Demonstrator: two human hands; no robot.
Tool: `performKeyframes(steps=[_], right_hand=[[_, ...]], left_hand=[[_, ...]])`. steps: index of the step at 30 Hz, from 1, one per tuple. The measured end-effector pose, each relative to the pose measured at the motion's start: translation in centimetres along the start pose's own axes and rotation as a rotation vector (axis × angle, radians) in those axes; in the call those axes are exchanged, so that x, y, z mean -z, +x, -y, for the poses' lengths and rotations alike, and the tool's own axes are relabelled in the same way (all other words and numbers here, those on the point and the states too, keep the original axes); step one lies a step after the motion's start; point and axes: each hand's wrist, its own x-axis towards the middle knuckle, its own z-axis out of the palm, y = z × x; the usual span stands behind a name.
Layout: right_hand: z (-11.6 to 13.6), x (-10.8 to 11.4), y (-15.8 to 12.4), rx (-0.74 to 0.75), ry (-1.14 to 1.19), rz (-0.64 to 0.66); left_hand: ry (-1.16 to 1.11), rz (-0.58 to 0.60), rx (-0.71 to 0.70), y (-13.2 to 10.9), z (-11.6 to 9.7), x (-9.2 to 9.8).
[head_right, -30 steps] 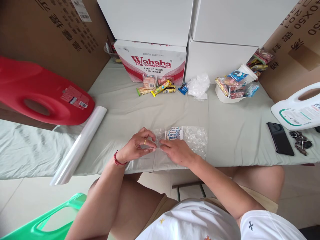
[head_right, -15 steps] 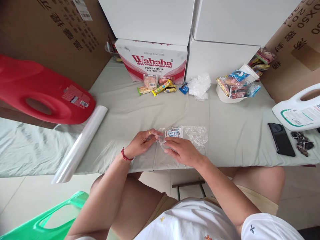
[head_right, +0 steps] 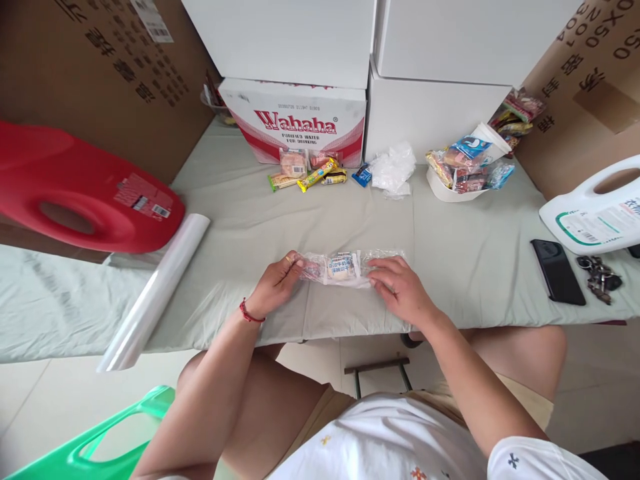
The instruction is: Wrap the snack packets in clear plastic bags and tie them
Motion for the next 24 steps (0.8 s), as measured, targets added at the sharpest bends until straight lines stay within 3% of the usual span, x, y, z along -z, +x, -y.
performKeyframes(steps=[5,9,15,20,24], right_hand=[[-1.5,0.7,3.1,-0.336,0.202,0.091],[-3.0,0.4,5.3,-0.521,0.133,0.124],[-3.6,-1.0,6.0,-0.574,-0.133,0.078],[-3.9,-2.2,5.2,-0.535,-0.235,-0.015],[-4.4,-1.7,4.6,-0.431,-0.253,-0.089]], left_hand=[[-0.055,-0.017,0.045,-0.1,-0.2,-0.2],[-0.032,-0.089,0.095,-0.1,0.2,-0.8],[0.004,-0.25,0.209,-0.5,0.5,-1.8],[0.341,-0.398,0.28,-0.6,0.7,-2.0],[0.506,-0.406,0.3,-0.4,1.1,-2.0]])
